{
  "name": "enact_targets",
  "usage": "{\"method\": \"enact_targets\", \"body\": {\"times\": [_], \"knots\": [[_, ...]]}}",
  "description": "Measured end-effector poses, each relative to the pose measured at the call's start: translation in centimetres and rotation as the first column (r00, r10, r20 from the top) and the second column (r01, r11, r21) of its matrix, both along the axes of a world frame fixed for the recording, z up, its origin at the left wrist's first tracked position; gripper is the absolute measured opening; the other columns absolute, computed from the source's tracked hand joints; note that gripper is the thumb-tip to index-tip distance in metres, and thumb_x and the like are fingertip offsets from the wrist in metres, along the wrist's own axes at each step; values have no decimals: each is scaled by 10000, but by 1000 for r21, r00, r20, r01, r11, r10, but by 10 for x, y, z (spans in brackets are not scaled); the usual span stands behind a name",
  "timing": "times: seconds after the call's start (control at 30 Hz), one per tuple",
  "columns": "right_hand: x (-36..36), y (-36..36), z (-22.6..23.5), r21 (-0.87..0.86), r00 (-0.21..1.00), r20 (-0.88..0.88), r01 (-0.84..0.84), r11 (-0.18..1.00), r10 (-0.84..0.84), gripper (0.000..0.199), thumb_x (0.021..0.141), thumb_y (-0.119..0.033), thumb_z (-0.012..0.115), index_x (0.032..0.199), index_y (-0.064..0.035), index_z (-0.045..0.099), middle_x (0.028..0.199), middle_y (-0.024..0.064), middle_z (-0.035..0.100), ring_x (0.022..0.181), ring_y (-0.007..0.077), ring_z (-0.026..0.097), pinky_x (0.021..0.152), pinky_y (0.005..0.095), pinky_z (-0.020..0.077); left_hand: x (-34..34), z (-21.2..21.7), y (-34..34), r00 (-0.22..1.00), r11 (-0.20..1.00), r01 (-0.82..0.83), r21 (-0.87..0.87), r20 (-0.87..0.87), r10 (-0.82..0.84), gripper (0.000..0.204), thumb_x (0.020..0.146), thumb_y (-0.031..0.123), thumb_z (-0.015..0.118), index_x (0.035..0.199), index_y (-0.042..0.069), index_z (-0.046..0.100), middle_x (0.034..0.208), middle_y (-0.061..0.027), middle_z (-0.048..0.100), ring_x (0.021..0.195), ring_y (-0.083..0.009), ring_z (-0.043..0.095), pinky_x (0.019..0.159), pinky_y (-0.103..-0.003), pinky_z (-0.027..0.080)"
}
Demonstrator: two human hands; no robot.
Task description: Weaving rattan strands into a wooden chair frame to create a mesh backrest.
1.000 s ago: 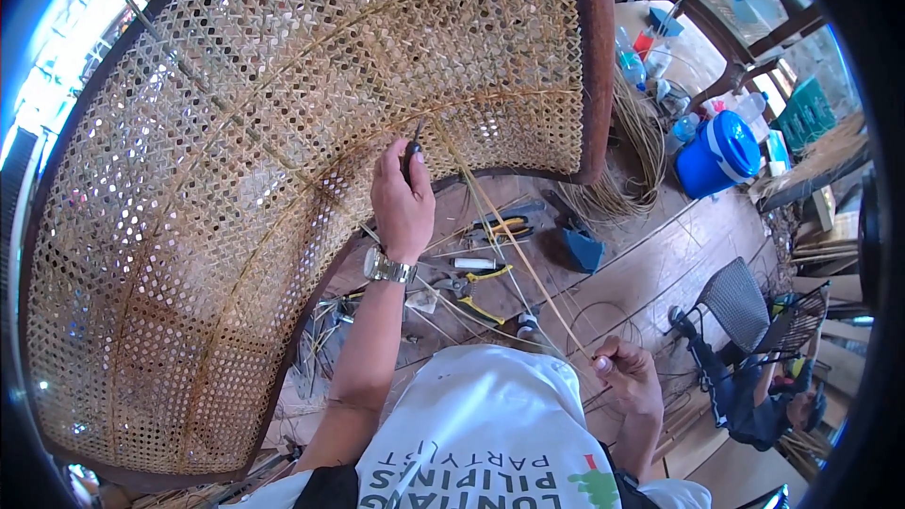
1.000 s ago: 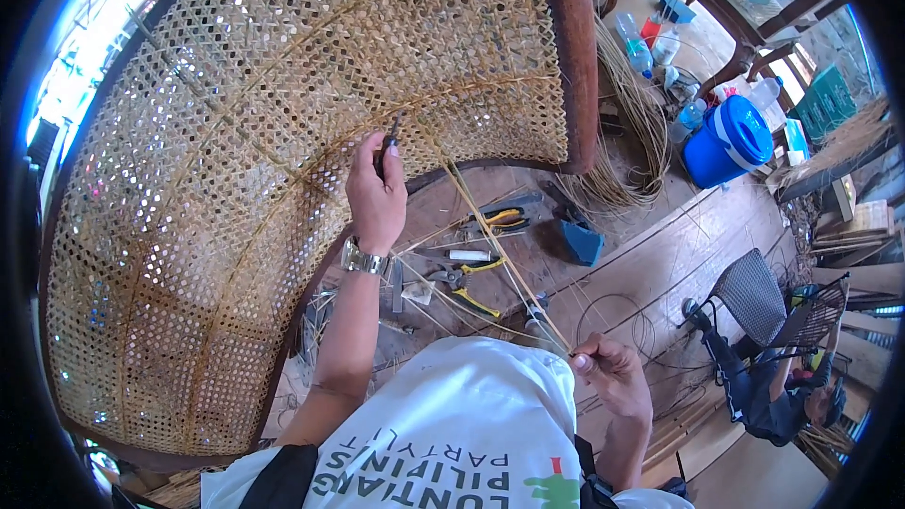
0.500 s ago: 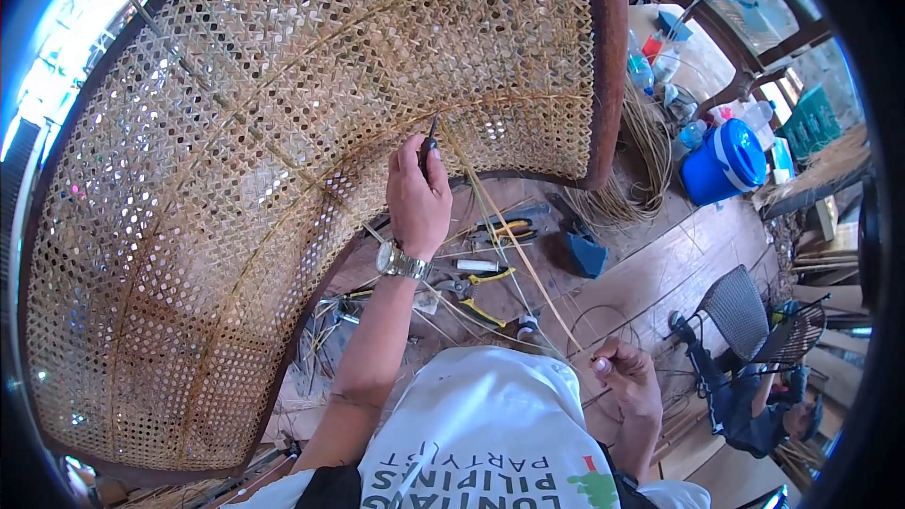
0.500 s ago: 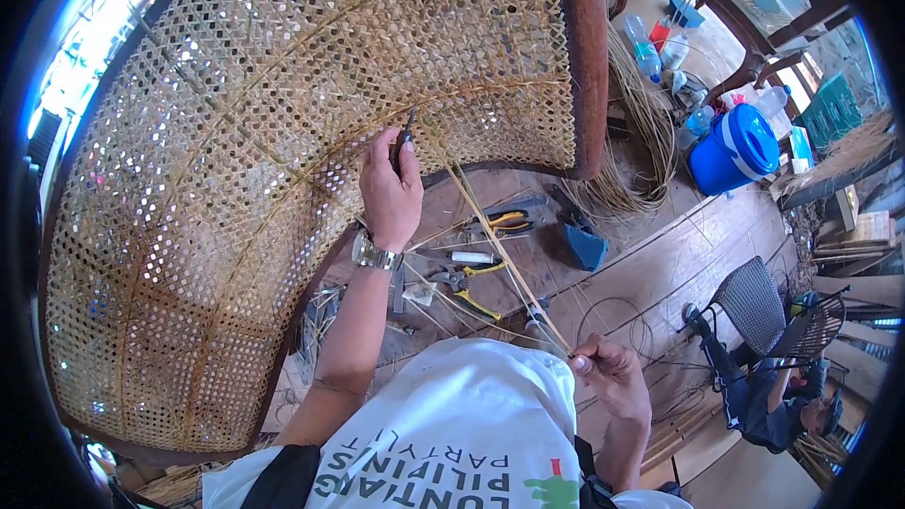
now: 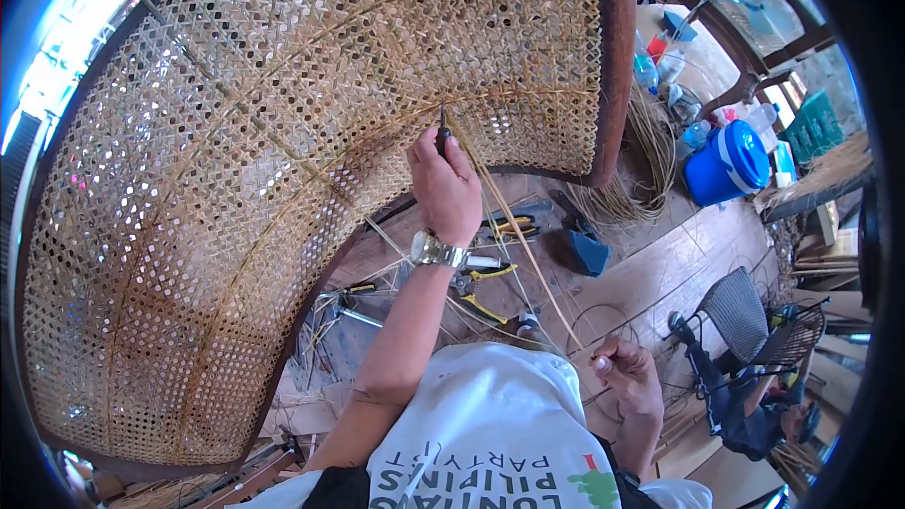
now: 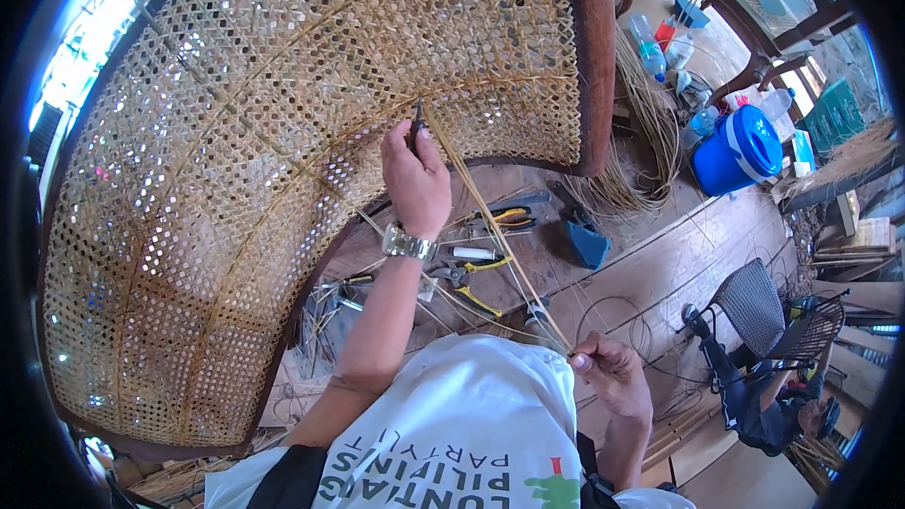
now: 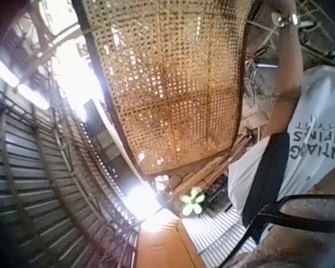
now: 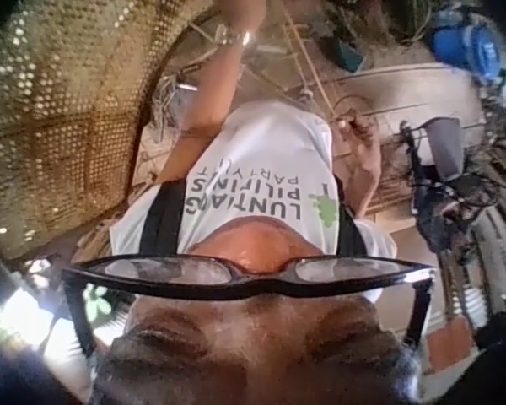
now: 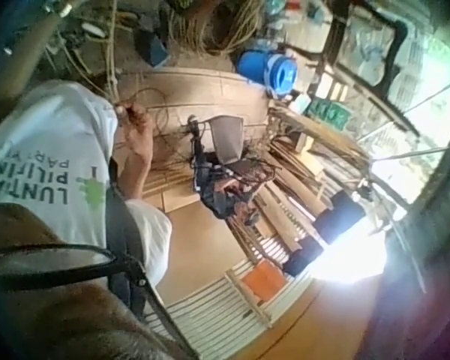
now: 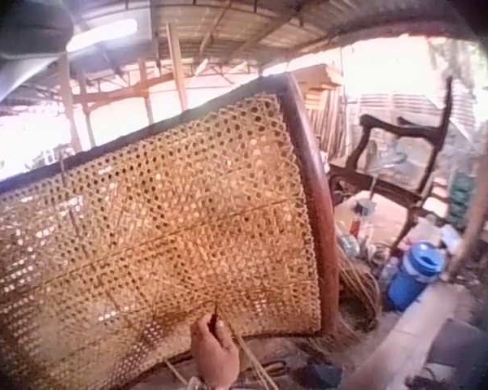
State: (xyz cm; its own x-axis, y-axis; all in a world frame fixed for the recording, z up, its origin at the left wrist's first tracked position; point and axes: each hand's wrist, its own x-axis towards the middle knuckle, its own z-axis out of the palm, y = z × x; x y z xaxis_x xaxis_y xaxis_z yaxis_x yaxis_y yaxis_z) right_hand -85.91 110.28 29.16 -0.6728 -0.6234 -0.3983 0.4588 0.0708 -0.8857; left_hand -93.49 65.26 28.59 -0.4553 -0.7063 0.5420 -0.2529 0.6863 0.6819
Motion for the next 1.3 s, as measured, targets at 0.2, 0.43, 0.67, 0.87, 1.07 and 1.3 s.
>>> {"method": "enact_targets", "body": {"times": [0.2,0.43,0.67,0.87,1.07,1.3], "knots": [[3,7,-5,-13,999,-23,-34,999,33,145,1214,-164,871,1170,-26,868,1000,-4,773,858,79,629,774,294,502,-17,-21,16,998,995,-48,-84,-56,43,323,1269,170,666,1485,-67,630,1188,-265,754,1127,-492,762,1034,-604,604],[8,14,2,-25,1000,-13,0,1000,-1,139,1210,-162,878,1172,-28,873,999,-9,771,862,81,629,773,291,499,-49,-40,-2,850,630,276,725,-490,192,330,1310,294,684,1426,-8,615,1203,-112,690,1070,-231,693,959,-447,593],[0,17,12,-19,992,-67,108,994,-109,145,1193,-160,893,1159,-23,859,1024,4,746,848,91,619,761,292,493,-19,-17,-35,892,621,326,713,-450,49,279,1287,344,759,1362,82,697,1015,-61,775,562,-29,495,477,-221,380],[-5,-1,12,-18,993,-94,71,997,-73,128,1194,-141,888,1149,-28,849,1002,5,728,831,93,610,741,297,486,-31,-6,-30,997,994,-17,106,-69,24,279,1266,186,689,1442,-30,689,1236,-292,805,1109,-519,817,946,-590,660],[-41,-66,19,-48,951,-245,180,982,-186,193,1211,-221,871,1159,-40,831,986,-10,717,854,73,602,755,285,465,1,43,-80,908,954,292,-67,332,-255,349,1248,229,732,1517,5,727,1323,-309,847,1226,-535,802,1075,-620,633],[-153,-293,34,41,769,-637,102,994,-53,297,1164,-247,883,1236,41,868,944,69,789,867,130,682,806,365,565,-5,-25,-46,988,987,143,-74,-50,-147,369,1283,196,654,1590,-8,636,1374,-317,802,1260,-502,794,1076,-582,618]]}}
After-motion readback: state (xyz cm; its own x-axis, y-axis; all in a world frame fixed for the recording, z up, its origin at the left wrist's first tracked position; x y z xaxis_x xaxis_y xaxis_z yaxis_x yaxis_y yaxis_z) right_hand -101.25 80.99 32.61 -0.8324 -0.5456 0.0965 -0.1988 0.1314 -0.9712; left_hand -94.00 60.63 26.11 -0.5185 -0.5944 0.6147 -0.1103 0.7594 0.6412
